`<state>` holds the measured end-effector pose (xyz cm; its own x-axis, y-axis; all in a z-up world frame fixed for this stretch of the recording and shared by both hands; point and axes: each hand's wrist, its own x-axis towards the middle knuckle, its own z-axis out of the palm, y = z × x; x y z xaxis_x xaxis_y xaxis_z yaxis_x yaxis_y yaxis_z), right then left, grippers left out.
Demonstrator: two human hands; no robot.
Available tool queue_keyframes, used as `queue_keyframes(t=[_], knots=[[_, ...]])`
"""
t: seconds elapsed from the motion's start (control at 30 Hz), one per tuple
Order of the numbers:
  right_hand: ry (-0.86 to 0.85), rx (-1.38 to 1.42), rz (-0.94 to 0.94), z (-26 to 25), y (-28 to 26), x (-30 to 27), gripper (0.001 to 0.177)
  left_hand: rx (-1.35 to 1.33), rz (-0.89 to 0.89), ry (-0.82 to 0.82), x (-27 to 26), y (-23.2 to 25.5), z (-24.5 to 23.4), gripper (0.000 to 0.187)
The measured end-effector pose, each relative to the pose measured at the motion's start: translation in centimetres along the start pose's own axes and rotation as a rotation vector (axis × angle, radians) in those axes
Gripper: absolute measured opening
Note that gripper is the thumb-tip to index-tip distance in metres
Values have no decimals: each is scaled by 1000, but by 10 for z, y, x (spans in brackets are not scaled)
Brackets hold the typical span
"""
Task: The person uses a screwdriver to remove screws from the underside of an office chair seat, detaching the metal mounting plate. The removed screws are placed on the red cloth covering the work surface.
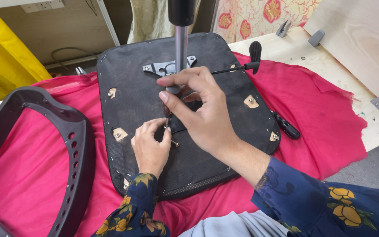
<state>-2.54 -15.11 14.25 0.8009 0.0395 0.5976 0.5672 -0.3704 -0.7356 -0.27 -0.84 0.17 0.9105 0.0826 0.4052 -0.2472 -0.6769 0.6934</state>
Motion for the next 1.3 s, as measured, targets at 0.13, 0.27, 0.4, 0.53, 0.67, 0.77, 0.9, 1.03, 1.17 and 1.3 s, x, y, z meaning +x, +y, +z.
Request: queue_keyframes(t=[0.13,0.27,0.4,0.53,0.67,0.77,0.9,1.03,1.17,1.3], knots=[[-19,187,57,0,-3,7,24,-6,-30,-2,2,0,0,18],[-24,255,130,1,-7,12,22,7,-75,-9,2,0,1,20],[0,-20,-85,1,-8,13,20,13,-76,-5,2,1,2,21],[-46,-20,-40,4,-6,14,15,42,-98,-30,3,3,1,20],[-85,30,-53,4,-3,19,15,46,-78,-40,5,4,1,28],[-93,187,132,4,-2,27,23,21,-33,-52,5,4,0,23],[-75,222,160,3,0,34,22,-23,-14,-79,3,2,-3,20],[-16,-57,-25,4,4,30,19,-9,-25,-81,2,1,-2,19],[-46,-48,-28,1,11,27,14,10,-40,-83,3,2,-1,16],[-81,116,46,2,10,29,20,23,-58,-89,4,3,0,13]])
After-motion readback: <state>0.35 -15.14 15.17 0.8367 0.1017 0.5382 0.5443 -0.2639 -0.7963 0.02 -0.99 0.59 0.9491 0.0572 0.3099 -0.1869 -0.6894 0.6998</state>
